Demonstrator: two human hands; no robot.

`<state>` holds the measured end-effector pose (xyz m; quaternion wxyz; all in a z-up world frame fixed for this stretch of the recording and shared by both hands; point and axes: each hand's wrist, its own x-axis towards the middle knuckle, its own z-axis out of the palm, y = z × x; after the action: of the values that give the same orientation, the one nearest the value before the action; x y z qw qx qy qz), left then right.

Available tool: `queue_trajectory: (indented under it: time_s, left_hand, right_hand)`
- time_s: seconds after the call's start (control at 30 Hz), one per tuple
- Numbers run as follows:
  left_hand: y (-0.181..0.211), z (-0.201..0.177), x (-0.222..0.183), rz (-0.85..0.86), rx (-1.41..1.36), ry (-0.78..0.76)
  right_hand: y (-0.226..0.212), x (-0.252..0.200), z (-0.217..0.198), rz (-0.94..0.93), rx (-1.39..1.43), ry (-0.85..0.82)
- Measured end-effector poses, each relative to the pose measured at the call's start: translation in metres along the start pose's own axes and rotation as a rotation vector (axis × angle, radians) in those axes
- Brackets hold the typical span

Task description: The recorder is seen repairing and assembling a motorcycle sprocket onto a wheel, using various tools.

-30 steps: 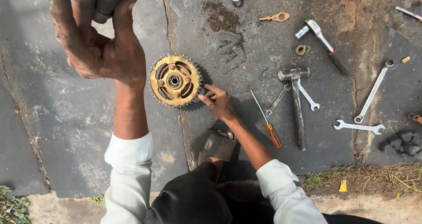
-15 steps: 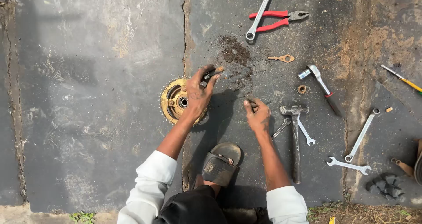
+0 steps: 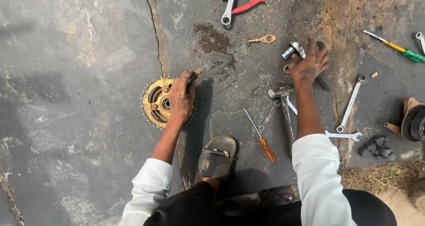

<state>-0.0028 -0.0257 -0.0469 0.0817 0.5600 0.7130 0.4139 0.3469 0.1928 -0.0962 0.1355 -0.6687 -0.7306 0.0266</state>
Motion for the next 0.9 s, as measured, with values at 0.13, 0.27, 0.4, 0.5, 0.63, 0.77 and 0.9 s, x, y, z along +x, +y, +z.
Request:
queue_trajectory:
  time_s: [0.13, 0.27, 0.4, 0.5, 0.63, 0.77, 0.9]
  left_hand:
    - [0.002, -0.001, 0.002, -0.002, -0.005, 0.009]
    - [0.006, 0.0, 0.002, -0.031, 0.042, -0.003]
    - [0.003, -0.002, -0.001, -0.037, 0.02, -0.021]
    - [-0.025, 0.0, 0.004, -0.189, -0.126, 0.116]
    - [-0.028, -0.025, 0.038, -0.259, -0.302, 0.518]
    - [0.018, -0.02, 0.087, 0.016, -0.456, 0.25]
    - [0.105, -0.014, 0.142, 0.167, -0.501, 0.057]
  right_hand:
    - [0.065, 0.017, -0.035, 0.112, 0.055, -0.443]
    - [0.106, -0.003, -0.046, 0.307, 0.153, -0.597]
    - [0.144, -0.041, -0.033, 0.265, 0.061, -0.453]
    - [0.136, -0.064, -0.056, 0.121, -0.057, -0.321]
    - [0.109, -0.103, -0.095, -0.026, -0.049, -0.48]
    - [0.13, -0.143, -0.108, -0.243, -0.088, -0.9]
    - [0.177, -0.157, -0.139, -0.369, -0.193, -1.165]
